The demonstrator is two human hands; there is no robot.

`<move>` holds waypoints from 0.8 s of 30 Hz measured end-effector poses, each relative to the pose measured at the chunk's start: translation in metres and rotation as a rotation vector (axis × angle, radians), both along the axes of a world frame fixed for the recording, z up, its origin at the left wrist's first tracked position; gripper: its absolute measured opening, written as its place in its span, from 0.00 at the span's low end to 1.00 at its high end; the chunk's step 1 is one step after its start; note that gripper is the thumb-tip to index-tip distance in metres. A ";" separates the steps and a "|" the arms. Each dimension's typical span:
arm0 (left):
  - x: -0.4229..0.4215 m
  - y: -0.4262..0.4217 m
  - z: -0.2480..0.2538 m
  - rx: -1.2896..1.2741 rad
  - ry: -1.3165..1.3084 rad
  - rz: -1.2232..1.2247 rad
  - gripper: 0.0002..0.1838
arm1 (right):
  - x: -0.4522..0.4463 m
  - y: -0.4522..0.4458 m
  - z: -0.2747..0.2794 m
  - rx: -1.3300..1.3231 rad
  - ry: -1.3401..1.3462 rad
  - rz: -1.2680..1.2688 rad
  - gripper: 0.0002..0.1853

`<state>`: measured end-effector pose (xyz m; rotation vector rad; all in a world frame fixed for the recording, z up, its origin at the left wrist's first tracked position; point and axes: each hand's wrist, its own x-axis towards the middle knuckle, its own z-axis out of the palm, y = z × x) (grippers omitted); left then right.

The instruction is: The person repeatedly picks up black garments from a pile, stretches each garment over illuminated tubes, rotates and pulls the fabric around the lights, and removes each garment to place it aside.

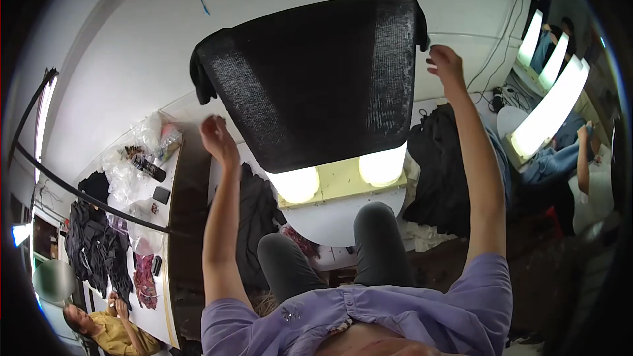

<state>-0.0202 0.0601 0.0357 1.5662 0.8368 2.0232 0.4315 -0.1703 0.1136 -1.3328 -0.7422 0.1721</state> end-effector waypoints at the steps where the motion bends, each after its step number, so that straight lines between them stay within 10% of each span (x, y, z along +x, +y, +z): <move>1: 0.009 -0.036 -0.029 -0.057 0.140 0.015 0.08 | -0.001 -0.009 -0.030 0.042 0.062 0.015 0.11; 4: 0.042 -0.087 -0.154 -0.765 0.219 -0.452 0.18 | -0.011 -0.024 -0.132 -0.074 0.391 -0.009 0.07; 8: 0.089 -0.108 -0.201 -1.246 -0.108 -0.822 0.38 | -0.069 -0.040 -0.241 -0.300 0.575 -0.009 0.05; 13: 0.111 -0.114 -0.171 -1.067 -0.645 -0.937 0.08 | -0.121 -0.046 -0.269 -0.440 0.672 0.119 0.07; 24: -0.046 -0.059 -0.195 -0.934 -0.633 -0.592 0.08 | -0.129 -0.015 -0.256 -0.122 0.988 0.353 0.08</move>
